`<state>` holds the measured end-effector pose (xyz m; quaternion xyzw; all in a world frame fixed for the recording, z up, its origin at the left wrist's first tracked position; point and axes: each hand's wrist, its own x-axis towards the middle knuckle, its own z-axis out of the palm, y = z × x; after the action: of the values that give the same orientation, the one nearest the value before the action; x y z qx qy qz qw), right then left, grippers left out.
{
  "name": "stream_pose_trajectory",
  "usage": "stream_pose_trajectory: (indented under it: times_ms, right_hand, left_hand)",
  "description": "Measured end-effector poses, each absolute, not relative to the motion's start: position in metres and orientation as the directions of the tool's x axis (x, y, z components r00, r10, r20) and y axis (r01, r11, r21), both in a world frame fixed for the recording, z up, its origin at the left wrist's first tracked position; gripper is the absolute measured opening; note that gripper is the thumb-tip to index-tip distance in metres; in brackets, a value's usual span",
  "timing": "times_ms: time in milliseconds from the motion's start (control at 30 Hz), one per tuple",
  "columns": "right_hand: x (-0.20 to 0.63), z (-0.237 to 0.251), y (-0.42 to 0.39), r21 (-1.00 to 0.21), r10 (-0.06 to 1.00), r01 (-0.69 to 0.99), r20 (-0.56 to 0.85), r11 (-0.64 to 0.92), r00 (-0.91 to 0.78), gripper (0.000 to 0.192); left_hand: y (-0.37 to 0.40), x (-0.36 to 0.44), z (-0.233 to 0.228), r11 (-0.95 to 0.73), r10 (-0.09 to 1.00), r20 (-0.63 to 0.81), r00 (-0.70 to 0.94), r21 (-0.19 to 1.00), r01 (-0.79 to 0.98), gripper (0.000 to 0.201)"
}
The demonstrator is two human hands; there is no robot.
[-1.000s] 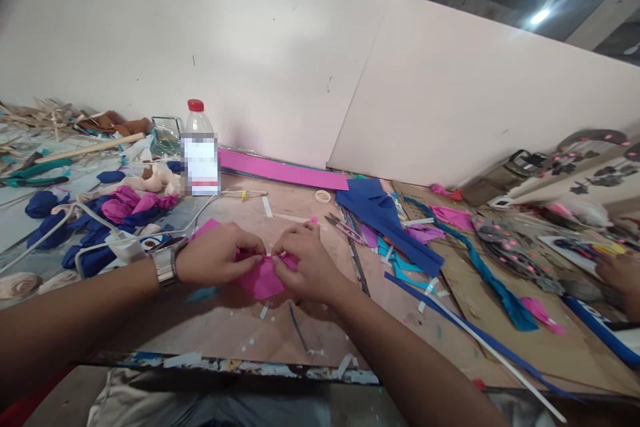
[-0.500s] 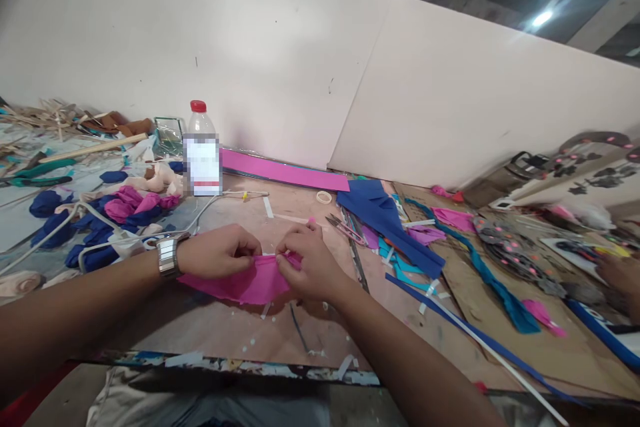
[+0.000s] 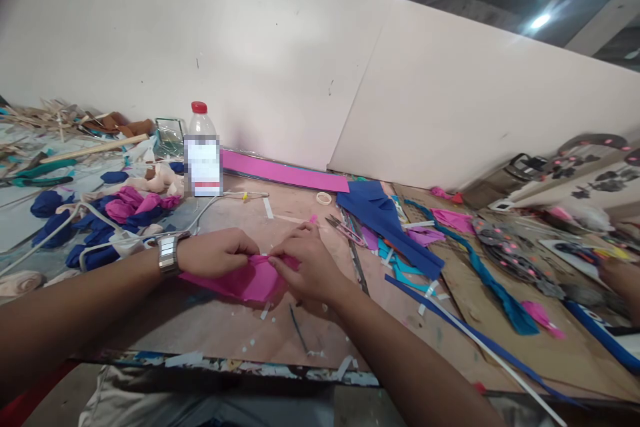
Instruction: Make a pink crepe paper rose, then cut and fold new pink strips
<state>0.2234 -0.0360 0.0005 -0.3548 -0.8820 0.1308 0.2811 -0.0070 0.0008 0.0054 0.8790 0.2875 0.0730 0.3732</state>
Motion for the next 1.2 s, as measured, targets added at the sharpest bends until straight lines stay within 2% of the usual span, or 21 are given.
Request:
stream_pose_trajectory:
  times_ms: [267, 400, 633, 867, 1033, 1200]
  right_hand:
    - [0.2236, -0.0003, -0.0347, -0.441, 0.704, 0.551, 0.405, 0.709, -0.583, 0.015]
    - [0.2233, -0.0025, -0.0352, -0.422, 0.689, 0.545, 0.42, 0.724, -0.591, 0.014]
    - [0.2215, -0.0007, -0.0377, -0.399, 0.661, 0.527, 0.465, 0.751, -0.59, 0.011]
    - [0.2215, 0.0004, -0.0366, -0.365, 0.612, 0.493, 0.515, 0.79, -0.6, 0.013]
    - [0.2222, -0.0009, -0.0366, -0.356, 0.606, 0.492, 0.524, 0.794, -0.599, 0.012]
    - [0.2219, -0.0006, -0.0371, -0.372, 0.639, 0.521, 0.493, 0.769, -0.591, 0.008]
  left_hand:
    - [0.0004, -0.0075, 0.0053, -0.568, 0.562, -0.076, 0.823, 0.688, 0.451, 0.022]
    - [-0.0007, -0.0057, 0.0021, -0.599, 0.578, -0.038, 0.815, 0.659, 0.456, 0.033]
    - [0.0012, -0.0054, 0.0014, -0.564, 0.58, -0.047, 0.813, 0.697, 0.443, 0.019]
    - [0.001, -0.0057, 0.0042, -0.494, 0.573, -0.079, 0.816, 0.761, 0.421, 0.015]
    - [-0.0007, -0.0026, 0.0069, -0.48, 0.593, -0.041, 0.804, 0.784, 0.394, 0.034]
    - [-0.0014, -0.0019, 0.0069, -0.507, 0.614, -0.026, 0.789, 0.753, 0.419, 0.033]
